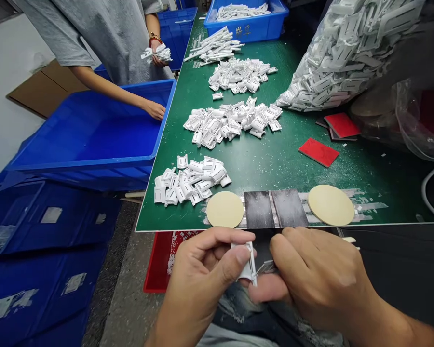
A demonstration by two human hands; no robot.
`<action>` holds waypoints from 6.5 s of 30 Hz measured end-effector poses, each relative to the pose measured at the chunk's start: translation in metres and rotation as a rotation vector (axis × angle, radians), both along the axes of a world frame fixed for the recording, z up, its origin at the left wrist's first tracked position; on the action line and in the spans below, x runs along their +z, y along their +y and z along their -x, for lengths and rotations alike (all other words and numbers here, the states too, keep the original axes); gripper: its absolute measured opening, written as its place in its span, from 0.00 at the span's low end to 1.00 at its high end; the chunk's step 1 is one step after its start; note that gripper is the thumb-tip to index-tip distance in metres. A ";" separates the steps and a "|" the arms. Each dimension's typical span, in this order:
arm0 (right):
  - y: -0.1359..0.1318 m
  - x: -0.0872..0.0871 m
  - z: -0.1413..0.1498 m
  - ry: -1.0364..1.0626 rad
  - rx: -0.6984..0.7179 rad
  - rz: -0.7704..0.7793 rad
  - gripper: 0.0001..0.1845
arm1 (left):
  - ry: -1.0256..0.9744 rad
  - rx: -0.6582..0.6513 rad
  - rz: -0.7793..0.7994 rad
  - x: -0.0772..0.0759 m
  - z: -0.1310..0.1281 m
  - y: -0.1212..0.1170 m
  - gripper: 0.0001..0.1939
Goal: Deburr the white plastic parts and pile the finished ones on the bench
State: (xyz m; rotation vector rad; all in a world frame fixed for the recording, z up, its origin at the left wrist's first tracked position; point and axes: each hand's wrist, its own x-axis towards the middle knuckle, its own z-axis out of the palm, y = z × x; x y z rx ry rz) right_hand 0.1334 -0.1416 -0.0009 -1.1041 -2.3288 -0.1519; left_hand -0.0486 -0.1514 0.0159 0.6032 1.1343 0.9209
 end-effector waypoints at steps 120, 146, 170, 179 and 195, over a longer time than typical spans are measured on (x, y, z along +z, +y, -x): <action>-0.008 -0.022 0.018 0.381 0.086 0.249 0.14 | 0.609 0.143 -0.541 -0.029 -0.002 -0.024 0.23; -0.042 -0.048 0.048 0.697 0.108 1.084 0.09 | 1.682 -0.160 0.042 -0.091 0.139 -0.064 0.19; -0.029 -0.024 -0.014 0.088 0.046 0.279 0.22 | -0.207 0.167 0.122 -0.049 -0.014 -0.023 0.09; -0.025 -0.016 0.000 -0.047 -0.001 0.174 0.30 | -0.083 0.100 0.082 -0.044 -0.004 -0.029 0.07; -0.023 -0.015 -0.002 -0.088 -0.059 0.115 0.33 | -0.129 0.125 0.137 -0.037 -0.007 -0.026 0.09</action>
